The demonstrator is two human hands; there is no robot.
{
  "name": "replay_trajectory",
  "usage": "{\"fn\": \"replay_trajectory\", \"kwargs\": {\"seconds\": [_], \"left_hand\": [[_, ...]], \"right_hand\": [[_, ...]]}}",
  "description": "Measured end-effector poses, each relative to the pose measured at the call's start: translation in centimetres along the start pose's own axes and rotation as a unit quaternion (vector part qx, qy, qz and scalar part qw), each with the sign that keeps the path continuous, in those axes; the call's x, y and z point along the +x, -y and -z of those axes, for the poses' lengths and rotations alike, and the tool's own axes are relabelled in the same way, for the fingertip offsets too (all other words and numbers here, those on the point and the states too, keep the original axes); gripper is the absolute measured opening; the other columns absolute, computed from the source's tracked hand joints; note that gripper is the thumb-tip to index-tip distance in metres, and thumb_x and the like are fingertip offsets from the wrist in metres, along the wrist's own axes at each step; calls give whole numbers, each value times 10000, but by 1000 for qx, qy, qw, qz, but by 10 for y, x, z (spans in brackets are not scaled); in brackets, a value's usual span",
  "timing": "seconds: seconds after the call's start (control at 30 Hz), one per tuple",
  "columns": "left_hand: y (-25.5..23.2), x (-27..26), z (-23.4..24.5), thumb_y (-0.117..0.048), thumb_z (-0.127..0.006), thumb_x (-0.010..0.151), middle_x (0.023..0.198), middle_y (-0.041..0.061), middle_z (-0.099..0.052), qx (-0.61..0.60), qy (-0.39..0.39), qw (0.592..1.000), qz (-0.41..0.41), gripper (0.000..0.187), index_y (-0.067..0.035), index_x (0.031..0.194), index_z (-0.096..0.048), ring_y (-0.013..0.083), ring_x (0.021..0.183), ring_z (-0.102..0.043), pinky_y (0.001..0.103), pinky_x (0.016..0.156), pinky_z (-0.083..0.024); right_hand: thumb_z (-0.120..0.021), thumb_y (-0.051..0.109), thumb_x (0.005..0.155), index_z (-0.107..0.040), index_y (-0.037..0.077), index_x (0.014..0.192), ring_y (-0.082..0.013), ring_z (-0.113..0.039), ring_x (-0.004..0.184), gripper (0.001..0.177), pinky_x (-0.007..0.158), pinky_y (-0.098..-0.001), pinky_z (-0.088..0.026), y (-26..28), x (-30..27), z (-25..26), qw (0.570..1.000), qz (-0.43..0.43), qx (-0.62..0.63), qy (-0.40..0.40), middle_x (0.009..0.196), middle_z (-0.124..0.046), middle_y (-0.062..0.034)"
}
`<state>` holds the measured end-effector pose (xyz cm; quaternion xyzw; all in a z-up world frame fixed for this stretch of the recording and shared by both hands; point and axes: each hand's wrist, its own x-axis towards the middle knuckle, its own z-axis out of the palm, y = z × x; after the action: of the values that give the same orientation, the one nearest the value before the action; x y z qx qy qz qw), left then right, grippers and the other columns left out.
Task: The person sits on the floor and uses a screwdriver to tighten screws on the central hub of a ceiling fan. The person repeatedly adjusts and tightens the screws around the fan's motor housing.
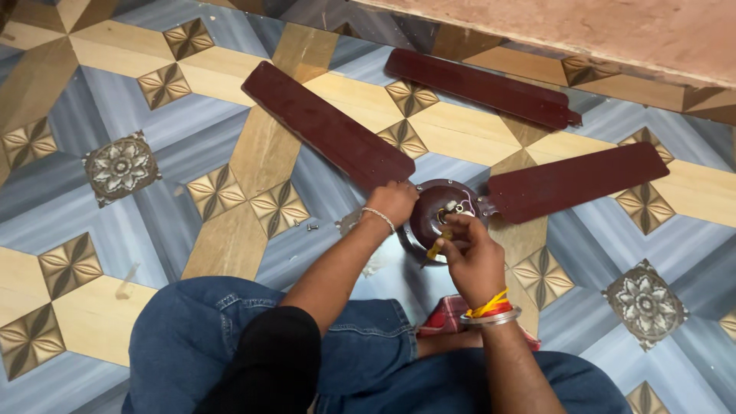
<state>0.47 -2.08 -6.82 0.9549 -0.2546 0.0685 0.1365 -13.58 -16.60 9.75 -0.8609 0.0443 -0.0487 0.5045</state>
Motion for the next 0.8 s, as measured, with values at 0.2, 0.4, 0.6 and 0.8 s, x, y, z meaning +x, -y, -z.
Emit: {"fn": "replay_trajectory", "kwargs": {"seconds": [0.2,0.4,0.6,0.8], "left_hand": [[14,-4,31,-270,-601,958,987,186,-727,-147,-2,983,108,238,-55,966,-703,392,962,-695,519,786,-570],[77,-22,78,-97,-583,911,1183,241,-696,-2,274,957,94,262,-45,1111,-743,388,1119,-691,490,918,-568],[119,-87,96,-66,-541,913,1247,228,-697,61,361,926,96,302,-35,1122,-757,379,1170,-683,449,982,-562],[117,-88,78,-73,-523,964,1308,211,-652,20,309,921,235,314,-5,1186,-733,379,1184,-667,468,976,-546]], "right_hand": [[-766,17,849,-659,27,1203,-167,-784,916,370,751,-281,-606,3,2,2,1000,-11,-13,-11,1061,-789,-101],[-779,28,844,-683,27,1182,-179,-771,932,351,754,-294,-604,-9,9,-7,999,6,-33,-16,1031,-786,-119],[-833,56,815,-741,21,1031,-153,-767,869,237,768,-290,-600,-23,21,-25,998,8,-9,-57,943,-787,-98],[-866,85,792,-739,16,966,-131,-750,817,227,740,-284,-600,-17,37,-18,994,42,6,-102,903,-787,-85]]}}
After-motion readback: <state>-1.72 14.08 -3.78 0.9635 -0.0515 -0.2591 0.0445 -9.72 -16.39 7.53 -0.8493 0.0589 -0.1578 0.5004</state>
